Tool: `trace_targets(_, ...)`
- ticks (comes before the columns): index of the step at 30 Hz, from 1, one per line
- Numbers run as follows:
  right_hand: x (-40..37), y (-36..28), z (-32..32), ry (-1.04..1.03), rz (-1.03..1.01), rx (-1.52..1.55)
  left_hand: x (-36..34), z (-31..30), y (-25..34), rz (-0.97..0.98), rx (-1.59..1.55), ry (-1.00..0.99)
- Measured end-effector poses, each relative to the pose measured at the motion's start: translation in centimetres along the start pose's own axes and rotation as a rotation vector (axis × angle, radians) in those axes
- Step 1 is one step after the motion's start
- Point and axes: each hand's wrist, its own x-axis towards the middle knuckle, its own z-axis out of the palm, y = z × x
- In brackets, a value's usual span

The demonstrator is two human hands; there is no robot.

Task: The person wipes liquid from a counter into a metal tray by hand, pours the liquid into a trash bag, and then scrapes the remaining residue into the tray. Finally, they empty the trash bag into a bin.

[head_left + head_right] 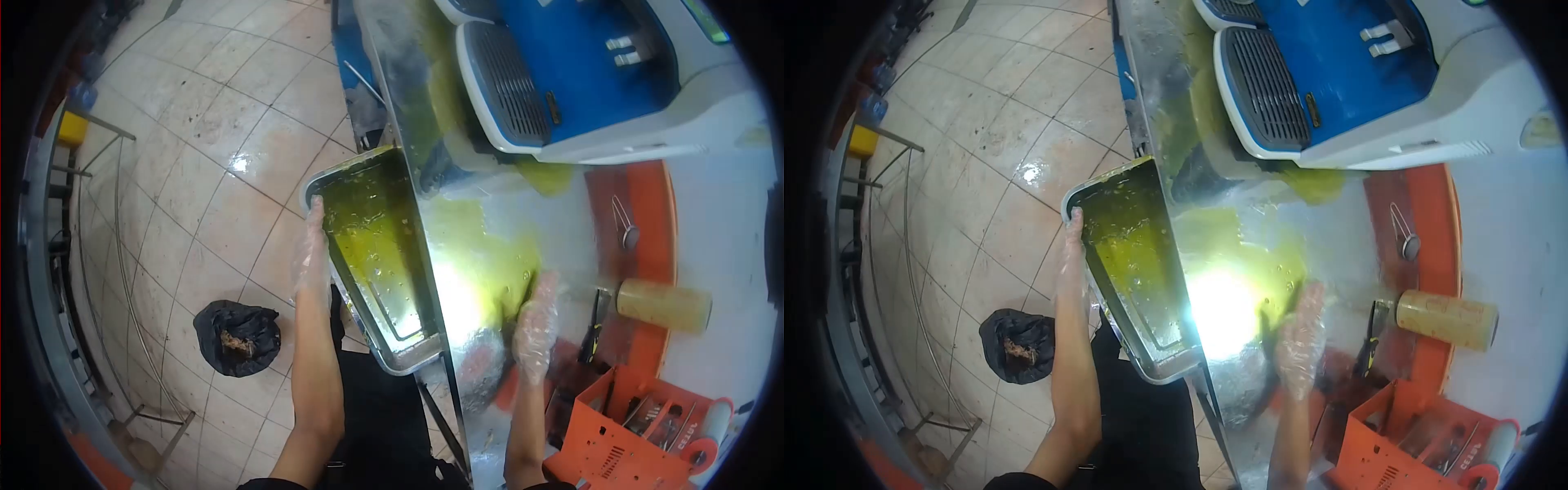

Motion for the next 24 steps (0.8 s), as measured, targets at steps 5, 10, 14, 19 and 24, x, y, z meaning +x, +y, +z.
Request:
trace_targets(5, 3.0, -8.3, 4.6, -0.074, -0.151, -0.124, 0.7, 0.2, -0.8, 0.068, -0.190, -0.167)
trace_targets(10, 5.4, -15.6, 7.4, -0.126, -0.204, 0.189, 0.8, 0.0, -0.8, 0.058, -0.339, -0.329)
trace_targets(14, 6.9, -18.1, 5.5, -0.214, -0.040, 0.606, -0.1, 0.1, 0.1, 0.028, -0.305, -0.289)
trace_targets(19, 8.8, -12.5, 0.8, -0.284, 0.176, 1.363, -0.4, 0.3, 0.6, -0.008, -0.281, -0.229)
trace_targets(24, 9.7, -3.3, -2.1, -0.063, 0.203, 0.836, 0.0, 0.4, 0.4, -0.004, -0.373, -0.293)
